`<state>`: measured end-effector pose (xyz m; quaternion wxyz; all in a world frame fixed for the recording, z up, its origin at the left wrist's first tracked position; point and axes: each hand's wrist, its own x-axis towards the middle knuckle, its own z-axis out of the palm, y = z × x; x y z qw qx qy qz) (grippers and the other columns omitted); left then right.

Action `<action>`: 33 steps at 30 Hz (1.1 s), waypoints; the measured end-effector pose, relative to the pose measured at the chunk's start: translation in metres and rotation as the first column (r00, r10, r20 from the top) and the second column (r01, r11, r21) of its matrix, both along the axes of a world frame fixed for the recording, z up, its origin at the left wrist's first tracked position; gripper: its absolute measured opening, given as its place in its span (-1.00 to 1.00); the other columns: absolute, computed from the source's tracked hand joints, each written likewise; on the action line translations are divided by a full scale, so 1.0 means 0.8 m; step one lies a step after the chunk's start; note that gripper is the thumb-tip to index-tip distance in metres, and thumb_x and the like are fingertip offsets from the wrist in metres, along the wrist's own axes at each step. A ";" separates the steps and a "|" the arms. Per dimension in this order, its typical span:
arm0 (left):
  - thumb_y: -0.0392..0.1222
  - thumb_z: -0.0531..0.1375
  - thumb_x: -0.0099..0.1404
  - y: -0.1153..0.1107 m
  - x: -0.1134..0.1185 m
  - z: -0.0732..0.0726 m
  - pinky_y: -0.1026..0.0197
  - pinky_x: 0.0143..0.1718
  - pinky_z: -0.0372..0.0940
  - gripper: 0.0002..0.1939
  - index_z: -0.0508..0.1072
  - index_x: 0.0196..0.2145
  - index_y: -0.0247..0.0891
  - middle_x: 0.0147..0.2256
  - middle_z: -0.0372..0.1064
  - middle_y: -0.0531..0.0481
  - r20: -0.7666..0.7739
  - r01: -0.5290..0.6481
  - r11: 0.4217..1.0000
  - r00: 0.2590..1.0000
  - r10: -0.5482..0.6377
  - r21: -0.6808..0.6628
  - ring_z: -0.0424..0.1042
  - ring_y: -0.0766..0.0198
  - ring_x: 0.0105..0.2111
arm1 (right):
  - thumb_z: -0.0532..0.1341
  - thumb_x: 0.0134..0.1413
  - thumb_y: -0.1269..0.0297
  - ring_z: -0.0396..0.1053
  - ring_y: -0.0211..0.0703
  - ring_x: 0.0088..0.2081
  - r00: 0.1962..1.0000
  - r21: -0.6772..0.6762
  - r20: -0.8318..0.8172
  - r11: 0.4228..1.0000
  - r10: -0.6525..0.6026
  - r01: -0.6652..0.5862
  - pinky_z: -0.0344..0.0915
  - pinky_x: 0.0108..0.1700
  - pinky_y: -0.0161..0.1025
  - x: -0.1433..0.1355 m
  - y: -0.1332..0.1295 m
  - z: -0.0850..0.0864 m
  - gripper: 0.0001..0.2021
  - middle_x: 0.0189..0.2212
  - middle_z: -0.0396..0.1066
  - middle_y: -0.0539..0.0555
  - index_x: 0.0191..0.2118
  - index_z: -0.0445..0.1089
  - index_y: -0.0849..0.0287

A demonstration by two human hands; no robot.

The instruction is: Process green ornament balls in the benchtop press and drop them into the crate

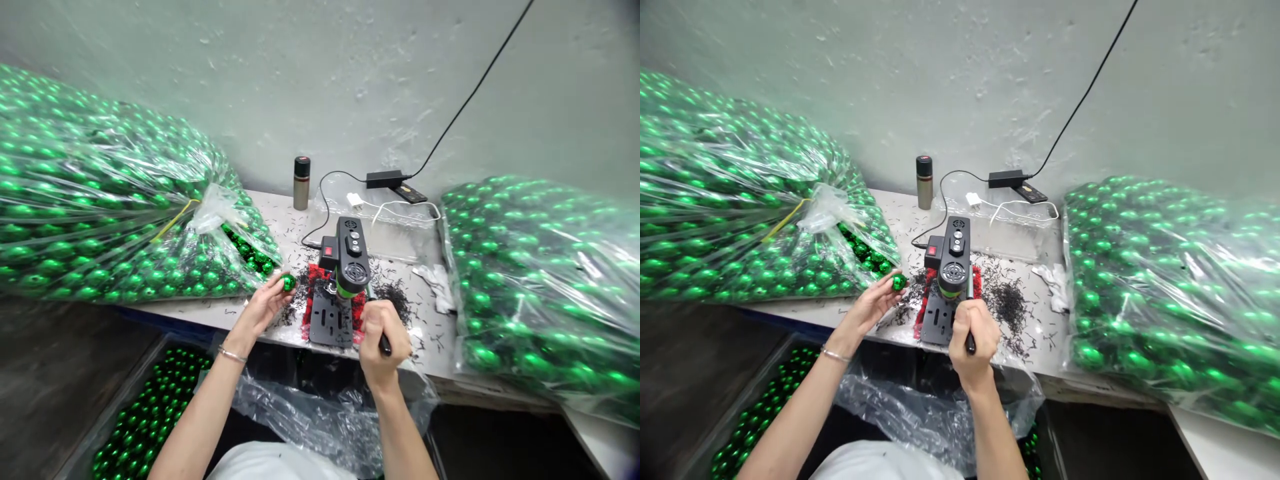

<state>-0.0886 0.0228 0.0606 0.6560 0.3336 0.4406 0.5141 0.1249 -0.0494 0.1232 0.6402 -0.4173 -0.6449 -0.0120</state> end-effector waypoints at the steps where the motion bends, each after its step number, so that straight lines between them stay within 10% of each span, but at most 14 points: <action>1: -0.11 0.29 0.20 -0.005 0.006 -0.003 0.23 -0.23 0.42 -0.60 0.48 0.00 -0.26 -0.16 0.53 -0.13 0.020 0.002 1.000 1.000 -0.001 -0.023 0.52 0.25 -0.26 | 0.04 0.21 0.53 0.19 -0.28 -0.49 1.000 -0.004 0.001 1.000 -0.001 0.001 0.11 -0.44 -0.26 0.000 0.000 0.000 -0.73 -0.54 0.20 -0.03 -0.51 0.15 0.13; 7: -0.05 0.35 0.11 -0.028 0.053 -0.032 0.25 -0.33 0.38 -0.50 0.49 -0.01 -0.29 -0.28 0.50 -0.07 -0.200 0.118 0.993 0.973 -0.115 0.006 0.46 0.30 -0.38 | 0.04 0.22 0.53 0.21 -0.28 -0.46 1.000 -0.023 0.019 1.000 -0.004 0.004 0.14 -0.41 -0.26 0.000 -0.002 0.001 -0.74 -0.53 0.21 -0.03 -0.48 0.17 0.13; 15: -0.09 0.25 0.24 -0.030 0.084 -0.046 0.11 -0.16 0.38 -0.65 0.49 -0.03 -0.20 -0.16 0.48 -0.10 -0.782 0.385 0.842 0.620 0.068 0.378 0.46 0.17 -0.27 | 0.05 0.21 0.53 0.23 -0.26 -0.45 1.000 -0.014 0.013 1.000 0.006 -0.005 0.16 -0.41 -0.26 0.000 -0.002 -0.001 -0.75 -0.52 0.23 -0.03 -0.47 0.19 0.13; 22: -0.13 0.19 0.32 -0.023 0.092 -0.039 0.01 0.00 0.36 -0.64 0.42 0.06 -0.24 -0.03 0.46 -0.19 -0.869 0.538 0.751 0.485 0.096 0.383 0.47 0.03 -0.04 | 0.04 0.20 0.56 0.25 -0.28 -0.44 1.000 -0.010 0.021 1.000 0.008 -0.008 0.18 -0.40 -0.28 0.000 -0.003 -0.002 -0.73 -0.53 0.23 -0.03 -0.49 0.15 0.12; 33: -0.17 0.14 0.37 -0.035 0.093 -0.041 0.00 -0.02 0.36 -0.68 0.40 0.05 -0.26 -0.08 0.43 -0.21 -0.856 0.551 0.697 0.484 0.181 0.459 0.45 0.03 -0.07 | 0.04 0.21 0.52 0.28 -0.24 -0.45 1.000 -0.015 0.027 1.000 -0.001 0.002 0.19 -0.41 -0.25 0.001 -0.003 -0.005 -0.71 -0.55 0.26 -0.02 -0.53 0.17 0.11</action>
